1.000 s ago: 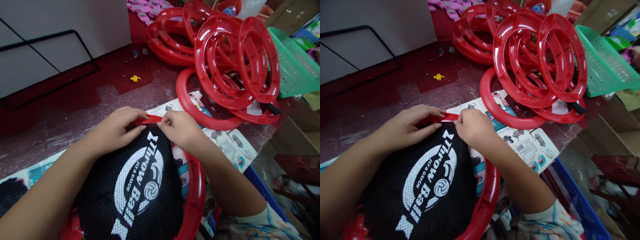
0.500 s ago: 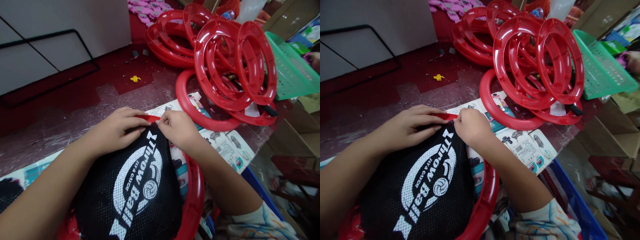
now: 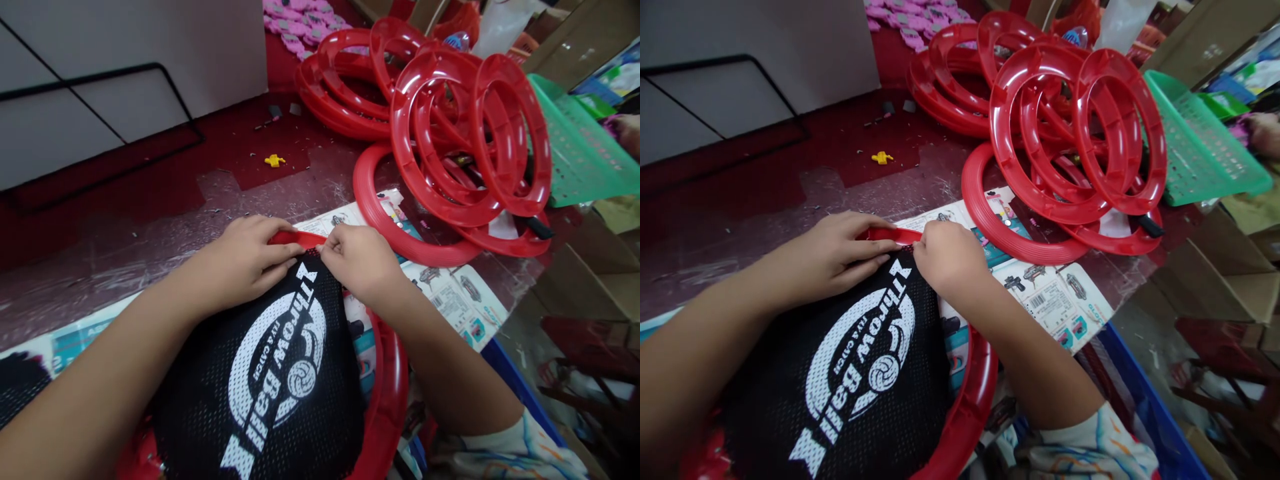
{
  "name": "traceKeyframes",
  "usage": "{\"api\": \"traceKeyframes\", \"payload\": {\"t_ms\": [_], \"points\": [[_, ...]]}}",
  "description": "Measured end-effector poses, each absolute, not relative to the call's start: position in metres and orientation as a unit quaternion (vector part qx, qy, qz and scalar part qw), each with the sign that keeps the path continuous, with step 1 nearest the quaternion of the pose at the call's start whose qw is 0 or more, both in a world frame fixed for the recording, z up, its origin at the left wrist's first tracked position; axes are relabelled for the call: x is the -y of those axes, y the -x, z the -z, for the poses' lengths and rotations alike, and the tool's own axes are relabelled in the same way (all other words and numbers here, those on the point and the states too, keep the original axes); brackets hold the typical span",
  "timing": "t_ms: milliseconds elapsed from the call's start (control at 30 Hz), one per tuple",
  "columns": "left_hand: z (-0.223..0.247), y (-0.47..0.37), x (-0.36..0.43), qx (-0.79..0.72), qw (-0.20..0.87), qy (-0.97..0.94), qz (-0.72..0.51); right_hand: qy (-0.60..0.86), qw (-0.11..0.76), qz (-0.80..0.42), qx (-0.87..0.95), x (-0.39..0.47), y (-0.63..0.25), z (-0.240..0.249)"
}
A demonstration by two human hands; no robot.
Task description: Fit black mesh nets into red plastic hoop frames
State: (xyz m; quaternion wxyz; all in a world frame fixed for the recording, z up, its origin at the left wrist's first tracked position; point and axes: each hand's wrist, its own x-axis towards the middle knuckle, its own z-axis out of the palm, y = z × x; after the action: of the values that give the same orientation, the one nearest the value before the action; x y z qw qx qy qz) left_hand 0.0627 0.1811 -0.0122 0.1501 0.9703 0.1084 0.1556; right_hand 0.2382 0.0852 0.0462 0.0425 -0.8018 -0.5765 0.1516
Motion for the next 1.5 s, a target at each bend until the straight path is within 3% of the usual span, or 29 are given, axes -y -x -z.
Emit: {"api": "traceKeyframes", "payload": {"t_ms": [233,533,867,967,1167,1500], "points": [[0.014,-0.062,-0.181,-0.115,0.127,-0.975,-0.141,0.796,-0.021,-0.145,0.588,-0.083,-0.235,-0.053],[0.002,-0.068,-0.167,-0.143,0.037,-0.985,-0.089,0.751,-0.023,-0.139,0.645,-0.085,-0.228,-0.051],[0.0,-0.071,-0.163,-0.17,0.039,-0.981,-0.078,0.696,-0.131,-0.124,0.695,-0.088,-0.231,-0.053],[0.004,-0.069,-0.167,-0.165,0.09,-0.978,-0.089,0.698,-0.11,-0.142,0.694,-0.088,-0.234,-0.053],[0.0,-0.056,-0.184,-0.169,0.201,-0.963,-0.067,0.756,0.035,-0.174,0.63,-0.065,-0.239,-0.076],[-0.016,-0.032,-0.19,-0.327,0.134,-0.935,0.004,0.714,-0.086,-0.178,0.671,-0.059,-0.204,-0.045]]}}
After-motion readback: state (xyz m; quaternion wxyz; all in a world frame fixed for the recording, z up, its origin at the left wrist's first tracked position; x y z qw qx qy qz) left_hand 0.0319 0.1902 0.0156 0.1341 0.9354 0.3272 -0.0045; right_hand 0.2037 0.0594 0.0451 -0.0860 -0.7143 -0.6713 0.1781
